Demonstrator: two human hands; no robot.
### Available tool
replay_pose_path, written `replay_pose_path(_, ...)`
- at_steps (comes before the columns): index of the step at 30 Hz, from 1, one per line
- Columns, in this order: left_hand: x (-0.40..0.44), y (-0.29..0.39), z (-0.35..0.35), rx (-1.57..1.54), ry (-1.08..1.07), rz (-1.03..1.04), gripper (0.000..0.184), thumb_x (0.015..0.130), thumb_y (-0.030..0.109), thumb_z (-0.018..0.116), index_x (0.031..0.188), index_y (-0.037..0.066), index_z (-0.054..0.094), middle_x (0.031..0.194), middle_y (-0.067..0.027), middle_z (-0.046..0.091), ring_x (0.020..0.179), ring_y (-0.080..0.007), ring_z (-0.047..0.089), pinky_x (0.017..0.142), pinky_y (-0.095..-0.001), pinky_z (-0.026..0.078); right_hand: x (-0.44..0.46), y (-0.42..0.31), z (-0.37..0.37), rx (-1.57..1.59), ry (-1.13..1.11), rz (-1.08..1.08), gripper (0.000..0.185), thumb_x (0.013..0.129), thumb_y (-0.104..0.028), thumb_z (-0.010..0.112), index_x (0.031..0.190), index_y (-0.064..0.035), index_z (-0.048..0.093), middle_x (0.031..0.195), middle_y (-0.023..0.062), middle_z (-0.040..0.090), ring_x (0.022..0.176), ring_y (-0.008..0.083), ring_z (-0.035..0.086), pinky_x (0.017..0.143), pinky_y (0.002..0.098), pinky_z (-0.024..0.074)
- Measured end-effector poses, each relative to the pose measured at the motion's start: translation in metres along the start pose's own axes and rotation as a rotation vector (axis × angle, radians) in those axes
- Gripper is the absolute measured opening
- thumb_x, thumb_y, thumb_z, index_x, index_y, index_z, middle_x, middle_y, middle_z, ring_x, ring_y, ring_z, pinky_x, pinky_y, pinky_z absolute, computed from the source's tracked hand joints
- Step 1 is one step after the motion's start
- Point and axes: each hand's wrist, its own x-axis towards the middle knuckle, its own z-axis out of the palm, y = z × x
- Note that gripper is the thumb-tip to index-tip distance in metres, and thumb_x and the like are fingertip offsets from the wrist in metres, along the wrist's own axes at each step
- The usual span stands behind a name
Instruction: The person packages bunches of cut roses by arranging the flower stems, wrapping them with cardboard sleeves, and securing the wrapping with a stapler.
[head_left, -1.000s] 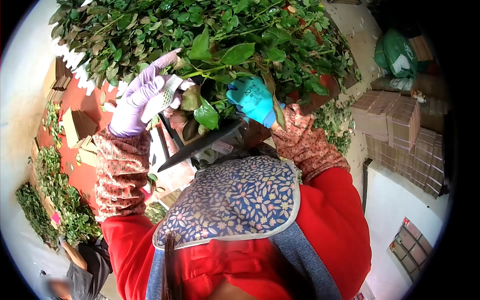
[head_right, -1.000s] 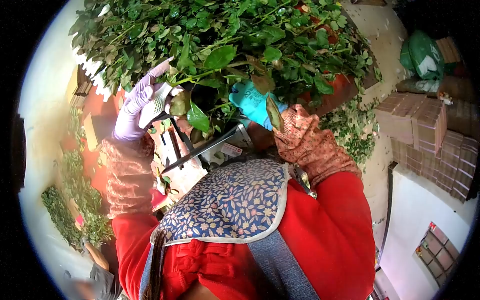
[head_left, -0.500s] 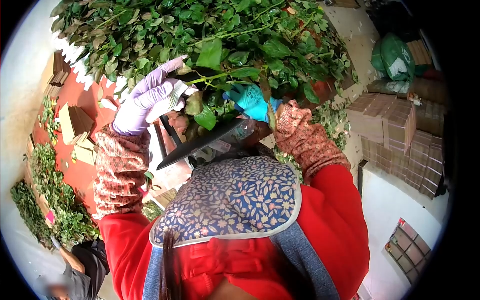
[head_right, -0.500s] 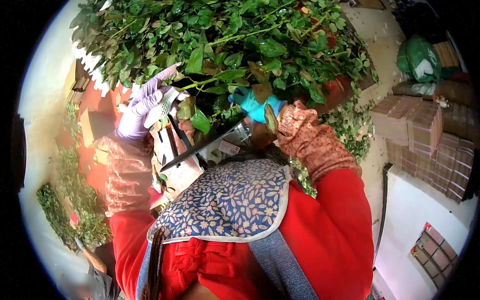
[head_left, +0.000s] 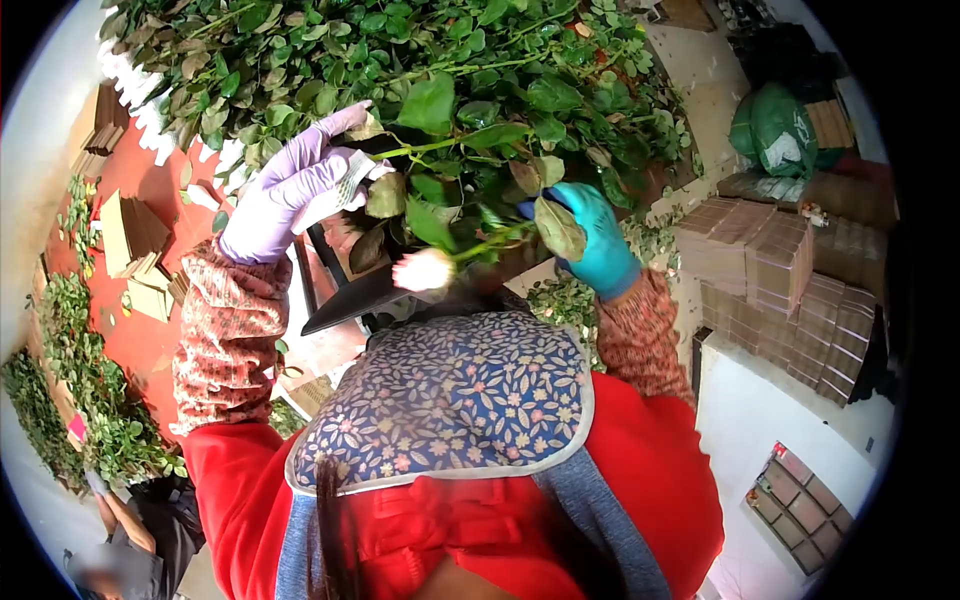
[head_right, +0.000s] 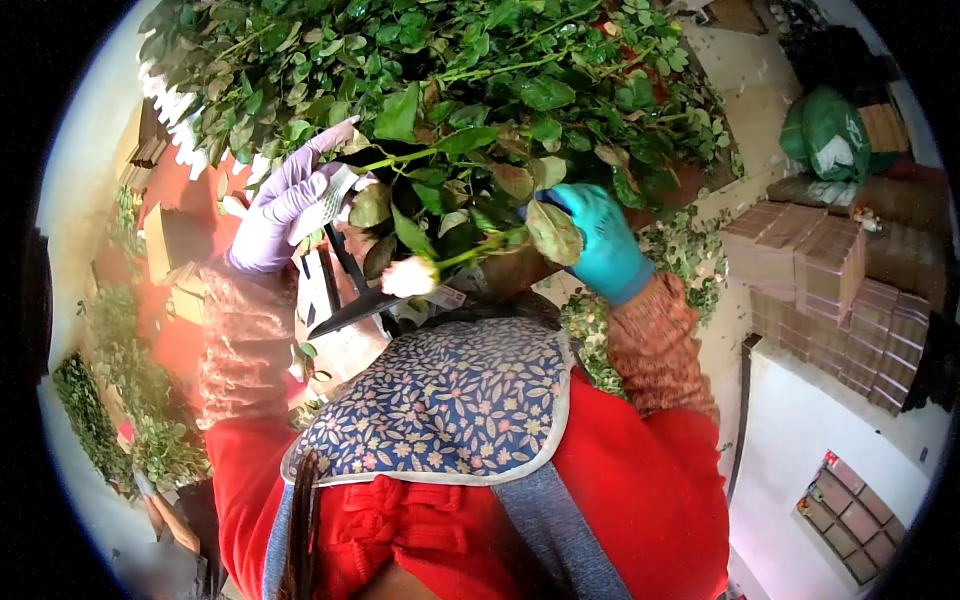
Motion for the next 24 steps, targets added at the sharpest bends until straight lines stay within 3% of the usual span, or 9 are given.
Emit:
replay_pose_path(1,0.001,0.0,0.003,-0.004,0.017,0.007,0.065,0.094,0.018,0.058,0.146,-0.004,0.027,0.109,-0.0125,0.064,0.098,-0.0173,0.063,0.083,-0.0269,0.05,-0.004,-0.01,-0.013,0.06,0.073,0.105,0.033,0.077,-0.003,0.064,0.11,-0.0051,0.062,0.102,0.018,0.061,0.086,0.0353,0.059,0.072,0.0443,0.0482)
replay_pose_path(3,-0.001,0.007,0.008,0.006,0.014,-0.021,0.065,0.093,0.019,0.059,0.145,-0.004,0.028,0.108,-0.0127,0.064,0.096,-0.0161,0.063,0.083,-0.0259,0.05,-0.024,-0.008,-0.028,-0.275,0.03,-0.104,0.045,0.071,-0.002,0.066,0.115,-0.0111,0.06,0.097,0.0145,0.061,0.086,0.0361,0.058,0.077,0.0451,0.0476)
replay_pose_path(5,-0.001,0.011,0.008,0.036,0.02,-0.021,0.065,0.093,0.019,0.059,0.145,-0.004,0.028,0.108,-0.0128,0.065,0.094,-0.0154,0.062,0.081,-0.0249,0.05,-0.046,-0.014,-0.049,-0.254,0.138,-0.117,0.044,0.074,0.001,0.063,0.118,-0.0066,0.058,0.108,0.0165,0.061,0.093,0.0347,0.059,0.08,0.0446,0.0478)
replay_pose_path(8,-0.003,0.006,0.01,0.091,0.054,0.004,0.062,0.094,0.019,0.057,0.145,-0.004,0.029,0.114,-0.0115,0.063,0.093,-0.0118,0.059,0.083,-0.024,0.047,-0.11,0.014,-0.104,-0.066,0.288,0.176,0.035,0.081,0.002,0.061,0.115,0.0008,0.056,0.113,0.016,0.061,0.096,0.0307,0.06,0.082,0.0435,0.0484)
replay_pose_path(11,-0.005,0.004,0.002,0.189,-0.029,-0.012,0.063,0.094,0.019,0.058,0.145,-0.003,0.03,0.113,-0.01,0.063,0.094,-0.0112,0.057,0.083,-0.0234,0.045,-0.172,0.057,-0.155,-0.607,1.085,0.526,0.033,0.092,-0.014,0.052,0.12,0.003,0.054,0.118,0.0155,0.059,0.102,0.0291,0.058,0.09,0.0432,0.0473)
replay_pose_path(14,-0.007,0.001,0.008,0.241,-0.059,-0.043,0.067,0.094,0.02,0.059,0.148,0.0,0.026,0.11,-0.0067,0.064,0.088,-0.0088,0.055,0.08,-0.0213,0.044,-0.243,0.113,-0.144,-0.269,1.495,0.876,0.034,0.094,-0.017,0.05,0.123,-0.0001,0.053,0.123,0.015,0.057,0.107,0.0292,0.056,0.095,0.0435,0.0437)
replay_pose_path(18,-0.017,-0.007,0.009,0.216,-0.161,-0.109,0.073,0.094,0.014,0.06,0.153,0.01,0.018,0.105,-0.0026,0.063,0.08,-0.0027,0.05,0.068,-0.0147,0.038,-0.32,0.181,-0.045,0.625,1.753,1.252,0.037,0.096,-0.021,0.047,0.129,-0.0043,0.051,0.129,0.0143,0.054,0.113,0.0294,0.053,0.1,0.0439,0.0389)
replay_pose_path(21,-0.024,-0.006,0.016,0.258,-0.213,-0.164,0.08,0.091,0.016,0.065,0.153,0.01,0.016,0.105,-0.0029,0.06,0.084,-0.0057,0.049,0.078,-0.0203,0.04,-0.316,0.196,0.005,0.985,1.852,1.229,0.039,0.098,-0.024,0.044,0.132,-0.0074,0.05,0.134,0.0138,0.051,0.118,0.0295,0.051,0.105,0.0442,0.0352)
replay_pose_path(24,-0.03,-0.007,0.023,0.4,-0.238,-0.182,0.084,0.086,0.006,0.065,0.153,0.008,0.016,0.121,-0.0044,0.053,0.097,-0.0114,0.048,0.092,-0.0243,0.038,-0.266,0.209,-0.01,1.155,1.735,1.006,0.041,0.1,-0.027,0.042,0.136,-0.0105,0.048,0.139,0.0133,0.049,0.123,0.0296,0.048,0.109,0.0445,0.0316)
